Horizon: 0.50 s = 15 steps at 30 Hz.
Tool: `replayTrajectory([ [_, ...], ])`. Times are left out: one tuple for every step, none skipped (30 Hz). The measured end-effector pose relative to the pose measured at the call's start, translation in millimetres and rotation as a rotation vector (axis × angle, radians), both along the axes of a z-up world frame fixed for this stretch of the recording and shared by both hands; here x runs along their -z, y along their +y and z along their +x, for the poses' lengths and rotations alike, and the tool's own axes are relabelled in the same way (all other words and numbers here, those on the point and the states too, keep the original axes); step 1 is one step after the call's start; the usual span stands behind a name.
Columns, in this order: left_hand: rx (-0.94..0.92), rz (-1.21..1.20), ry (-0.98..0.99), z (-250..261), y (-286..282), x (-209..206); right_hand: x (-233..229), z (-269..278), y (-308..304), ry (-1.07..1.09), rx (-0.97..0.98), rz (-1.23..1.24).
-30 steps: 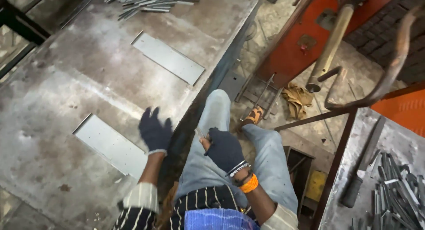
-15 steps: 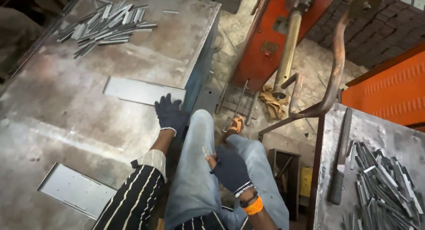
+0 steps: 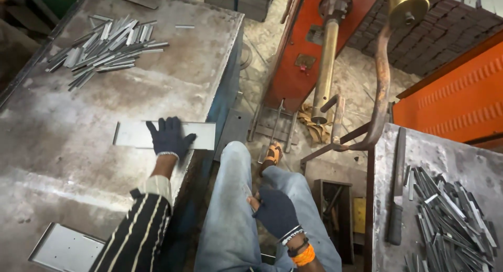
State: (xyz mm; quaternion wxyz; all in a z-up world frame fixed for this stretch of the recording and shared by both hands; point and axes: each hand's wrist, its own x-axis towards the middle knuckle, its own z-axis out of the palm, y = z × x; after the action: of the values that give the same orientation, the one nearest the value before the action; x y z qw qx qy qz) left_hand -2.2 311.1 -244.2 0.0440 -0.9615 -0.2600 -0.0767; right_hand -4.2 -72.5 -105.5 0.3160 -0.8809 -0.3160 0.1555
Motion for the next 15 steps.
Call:
replayTrajectory([
  [-0.005, 0.001, 0.001, -8.1, -7.3, -1.8, -0.1, 0.3, 1.0, 0.001, -0.005, 0.001],
  [-0.045, 0.001, -0.011, -18.1, -15.9, -2.9, -0.1, -0.2, 1.0, -0.025, -0.006, 0.029],
  [-0.085, 0.001, -0.023, -28.2, -24.9, -4.0, 0.0, -1.0, 0.7, -0.051, -0.007, 0.057],
  [-0.092, 0.002, -0.022, -37.8, -30.8, -17.7, 0.6, -1.3, 1.3, -0.05, -0.014, 0.059],
  [-0.1, -0.078, 0.003, -47.5, -37.1, -31.5, 1.1, -1.9, 1.6, -0.01, -0.007, 0.039],
  [-0.107, -0.158, 0.029, -58.1, -44.1, -45.4, 1.5, -3.8, 1.4, 0.032, 0.001, 0.018],
  [-0.113, -0.157, 0.031, -70.4, -47.6, -54.2, 6.1, -4.9, 0.9, 0.034, -0.004, 0.019],
  [-0.085, -0.205, 0.08, -81.6, -51.0, -63.2, 10.6, -6.1, 0.3, -0.017, -0.022, 0.039],
  [-0.057, -0.253, 0.128, -92.8, -54.8, -72.3, 15.0, -7.3, -0.7, -0.068, -0.039, 0.06],
  [-0.057, -0.253, 0.13, -103.9, -58.0, -60.1, 10.4, -8.9, 0.4, -0.067, -0.039, 0.06],
  [-0.042, -0.248, 0.096, -115.0, -61.6, -48.0, 5.8, -10.2, 1.1, -0.048, -0.061, 0.078],
  [-0.025, -0.239, 0.061, -124.7, -62.8, -36.9, 1.2, -11.0, 3.6, -0.031, -0.081, 0.099],
  [-0.024, -0.235, 0.061, -125.0, -65.5, -40.8, -3.1, -11.1, 4.9, -0.031, -0.079, 0.104],
  [-0.056, -0.23, 0.065, -124.3, -66.8, -45.1, -7.3, -12.2, 6.6, 0.009, -0.077, 0.095],
  [-0.088, -0.225, 0.069, -123.5, -68.5, -49.4, -11.5, -13.2, 8.0, 0.049, -0.076, 0.086],
])
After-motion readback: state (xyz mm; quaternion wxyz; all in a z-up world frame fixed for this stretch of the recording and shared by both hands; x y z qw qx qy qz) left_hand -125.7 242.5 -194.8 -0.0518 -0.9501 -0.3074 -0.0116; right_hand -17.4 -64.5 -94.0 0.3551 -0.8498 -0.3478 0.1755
